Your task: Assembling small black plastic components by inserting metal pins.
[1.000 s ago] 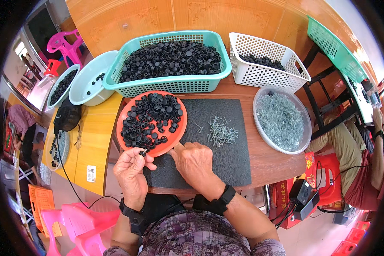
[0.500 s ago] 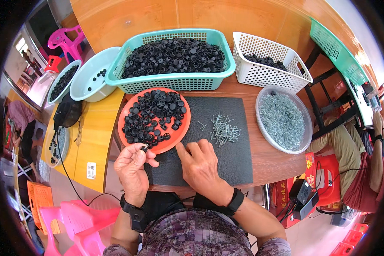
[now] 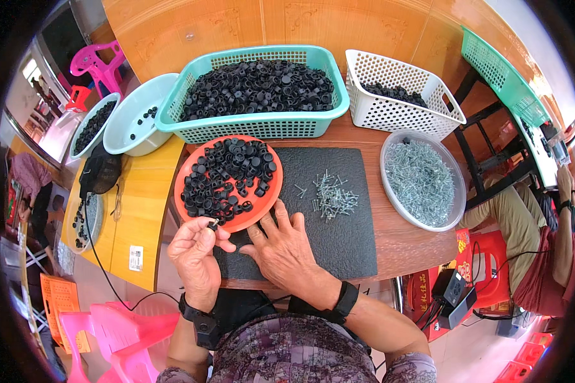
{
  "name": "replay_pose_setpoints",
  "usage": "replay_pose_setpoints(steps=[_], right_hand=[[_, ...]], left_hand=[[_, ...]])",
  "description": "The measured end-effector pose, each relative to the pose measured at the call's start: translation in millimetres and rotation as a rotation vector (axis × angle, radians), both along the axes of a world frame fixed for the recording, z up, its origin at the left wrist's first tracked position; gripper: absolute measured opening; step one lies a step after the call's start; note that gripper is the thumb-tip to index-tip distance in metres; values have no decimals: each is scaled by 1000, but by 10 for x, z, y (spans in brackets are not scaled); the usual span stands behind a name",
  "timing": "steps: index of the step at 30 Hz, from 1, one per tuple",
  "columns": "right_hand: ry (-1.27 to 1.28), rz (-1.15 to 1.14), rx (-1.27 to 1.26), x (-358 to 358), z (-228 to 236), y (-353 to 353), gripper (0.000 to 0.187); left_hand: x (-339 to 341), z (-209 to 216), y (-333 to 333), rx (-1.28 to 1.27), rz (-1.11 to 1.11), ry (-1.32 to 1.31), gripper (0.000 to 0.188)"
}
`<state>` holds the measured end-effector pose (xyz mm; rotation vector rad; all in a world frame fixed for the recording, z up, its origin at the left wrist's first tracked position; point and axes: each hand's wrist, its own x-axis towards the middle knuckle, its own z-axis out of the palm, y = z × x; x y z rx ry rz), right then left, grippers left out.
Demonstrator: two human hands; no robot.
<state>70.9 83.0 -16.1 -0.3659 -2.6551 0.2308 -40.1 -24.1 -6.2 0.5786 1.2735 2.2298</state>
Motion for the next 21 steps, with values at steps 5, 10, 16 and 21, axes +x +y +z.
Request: replay_pose_setpoints(steps=[5,10,16,21], right_hand=[[-16,-9,39,110,75,8,50],[-48,-12,32,531,159,106,45],[71,-14,-98,752,224,171,38],[250,-122,-198,852,130,262,34]], left_hand=[[12,-24,6,-5,18,-20,20],[57,-50,-6,-16,-8,-31,20],[101,-29,12,-69,-35,-35,20],[323,17,-33,-114,-136,-26,21]])
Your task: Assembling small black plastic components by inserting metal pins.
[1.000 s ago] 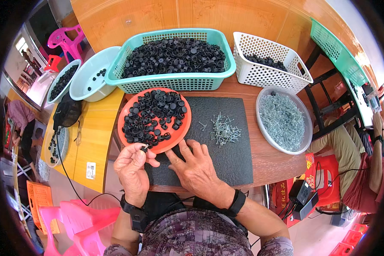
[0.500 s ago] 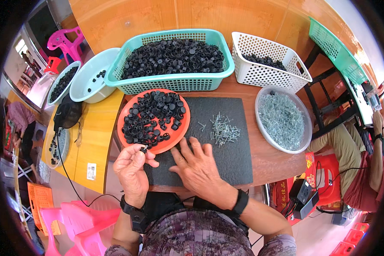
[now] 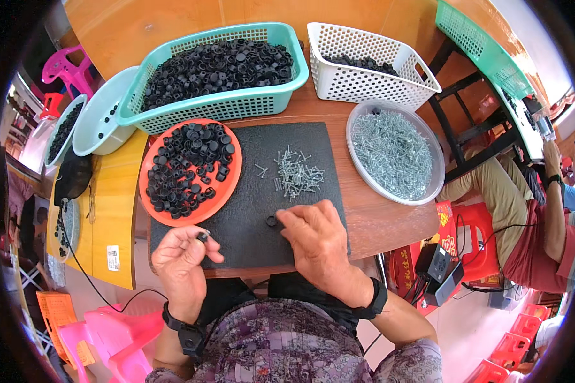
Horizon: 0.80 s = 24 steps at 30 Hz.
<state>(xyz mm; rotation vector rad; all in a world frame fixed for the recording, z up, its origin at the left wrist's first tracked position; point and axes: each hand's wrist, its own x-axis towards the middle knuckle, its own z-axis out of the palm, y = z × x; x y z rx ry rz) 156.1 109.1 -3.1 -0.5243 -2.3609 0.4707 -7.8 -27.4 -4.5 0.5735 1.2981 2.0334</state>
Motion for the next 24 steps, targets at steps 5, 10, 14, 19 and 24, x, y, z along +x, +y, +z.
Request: replay_pose_setpoints(steps=[5,10,14,19,24], right_hand=[[-9,-15,20,-116,-41,31,34],[-78,3,56,-192,-81,57,28],[-6,62,-9,-153,-1,-10,25],[81,164,-229,-150,119,-148,26],[144,167,-491,-131,146,-191,27]], left_hand=[[175,-13,31,-64,-99,-68,25],[216,11,65,-78,-112,-64,26],[227,31,96,-72,-153,-124,26],[254,31,161,-26,-140,-124,27],[247,10,140,31,-186,-130,24]])
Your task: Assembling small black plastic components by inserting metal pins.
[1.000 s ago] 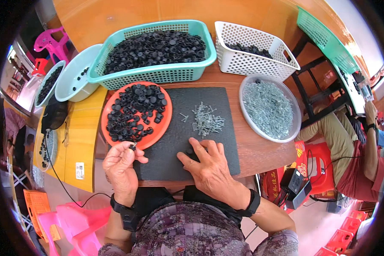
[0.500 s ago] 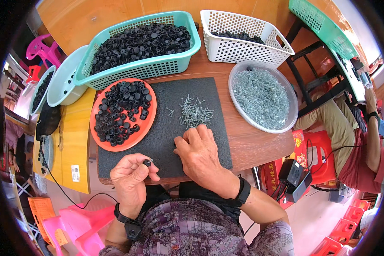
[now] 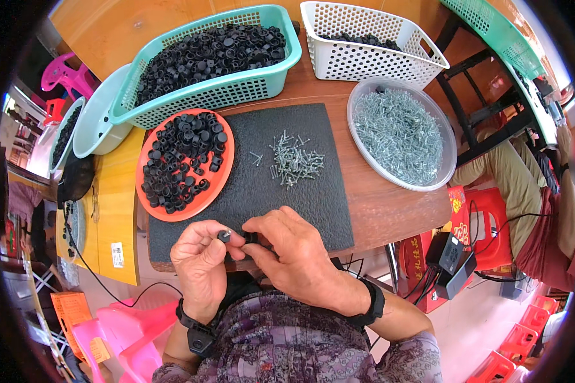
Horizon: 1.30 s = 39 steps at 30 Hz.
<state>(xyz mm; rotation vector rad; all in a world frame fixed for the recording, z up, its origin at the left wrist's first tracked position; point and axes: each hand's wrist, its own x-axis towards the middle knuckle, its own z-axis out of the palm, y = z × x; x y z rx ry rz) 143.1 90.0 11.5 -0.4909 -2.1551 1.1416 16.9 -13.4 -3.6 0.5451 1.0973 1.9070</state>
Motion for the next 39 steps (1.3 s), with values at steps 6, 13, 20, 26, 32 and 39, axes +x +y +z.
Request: replay_pose_setpoints(steps=[6,13,20,26,32,39], right_hand=[[55,-25,-61,29,-17,-56,22],[143,-9,-354,96,-69,-45,25],[261,68,-1046,136,-61,-12,22],[345,167,-1326,147,-118,35,23],[381,173,-1305,115,-157,2,23],[348,141,-1311,99,-147,-7,23]], left_hand=[[23,-27,-1,-1,-25,-97,26],[53,36,-23,-45,-41,-95,25],[130,121,-7,-131,20,-1,25],[146,180,1,-135,5,29,25],[149,226,-21,-171,-14,51,24],[142,225,-37,-190,-17,212,20]])
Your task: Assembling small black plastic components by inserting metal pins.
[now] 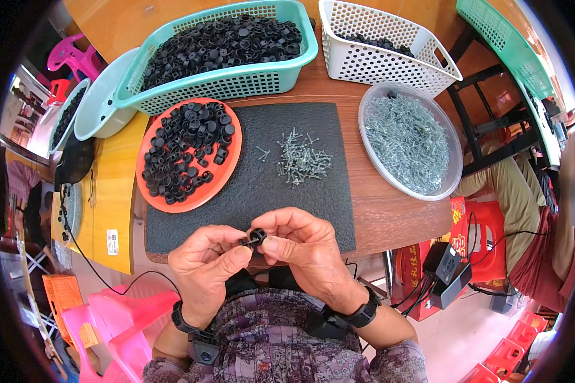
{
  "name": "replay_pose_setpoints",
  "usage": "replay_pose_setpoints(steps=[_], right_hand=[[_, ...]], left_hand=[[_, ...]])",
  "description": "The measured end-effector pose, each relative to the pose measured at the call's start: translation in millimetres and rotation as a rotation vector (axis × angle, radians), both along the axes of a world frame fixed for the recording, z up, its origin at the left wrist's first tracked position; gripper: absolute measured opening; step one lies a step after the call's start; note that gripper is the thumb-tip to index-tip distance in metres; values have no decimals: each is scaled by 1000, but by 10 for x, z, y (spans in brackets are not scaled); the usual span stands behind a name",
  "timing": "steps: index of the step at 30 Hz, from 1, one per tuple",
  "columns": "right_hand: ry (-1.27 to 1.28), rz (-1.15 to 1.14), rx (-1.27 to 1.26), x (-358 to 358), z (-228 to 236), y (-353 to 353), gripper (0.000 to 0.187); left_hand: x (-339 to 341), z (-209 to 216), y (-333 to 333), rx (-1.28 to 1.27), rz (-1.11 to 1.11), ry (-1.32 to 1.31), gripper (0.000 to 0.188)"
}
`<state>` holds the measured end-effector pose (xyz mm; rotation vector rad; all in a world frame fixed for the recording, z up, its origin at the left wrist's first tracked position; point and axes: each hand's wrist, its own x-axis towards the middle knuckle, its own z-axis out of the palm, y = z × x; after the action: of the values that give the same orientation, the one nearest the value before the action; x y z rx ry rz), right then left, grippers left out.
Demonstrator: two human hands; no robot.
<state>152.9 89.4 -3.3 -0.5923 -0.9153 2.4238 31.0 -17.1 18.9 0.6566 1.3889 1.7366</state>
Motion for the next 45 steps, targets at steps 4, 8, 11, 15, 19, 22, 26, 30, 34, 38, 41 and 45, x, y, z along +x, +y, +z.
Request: replay_pose_setpoints(steps=[4,8,11,15,19,22,26,30,34,38,41,45], right_hand=[[-4,-8,7,-2,0,-9,23],[-12,-8,41,-12,-8,-10,24],[-12,-11,58,-17,-19,-15,24],[-12,-23,79,-20,-40,-24,24],[-11,-46,113,-7,-71,-27,24],[-29,-68,137,-10,-62,-42,24],[9,-76,154,-5,-98,-43,23],[-31,-72,153,24,-89,-39,21],[-63,-96,124,30,-47,-48,18],[-11,-111,174,44,-123,-48,16],[9,-124,166,40,-131,-70,16],[18,-192,147,1,-97,-111,15]], left_hand=[[13,-34,-2,-1,-1,86,20],[13,-81,10,-5,56,158,16],[7,-93,8,-17,69,195,16],[3,-63,10,-39,69,216,16],[-4,-84,25,-50,54,223,16],[-17,-126,24,-42,27,195,17],[-29,-136,28,21,-28,13,21],[-32,-150,40,57,-61,-5,27],[-32,-149,36,23,-78,-3,29],[-35,-158,43,-19,-94,88,29],[-19,-155,50,-22,-81,124,29],[-4,-162,67,12,-62,175,30]])
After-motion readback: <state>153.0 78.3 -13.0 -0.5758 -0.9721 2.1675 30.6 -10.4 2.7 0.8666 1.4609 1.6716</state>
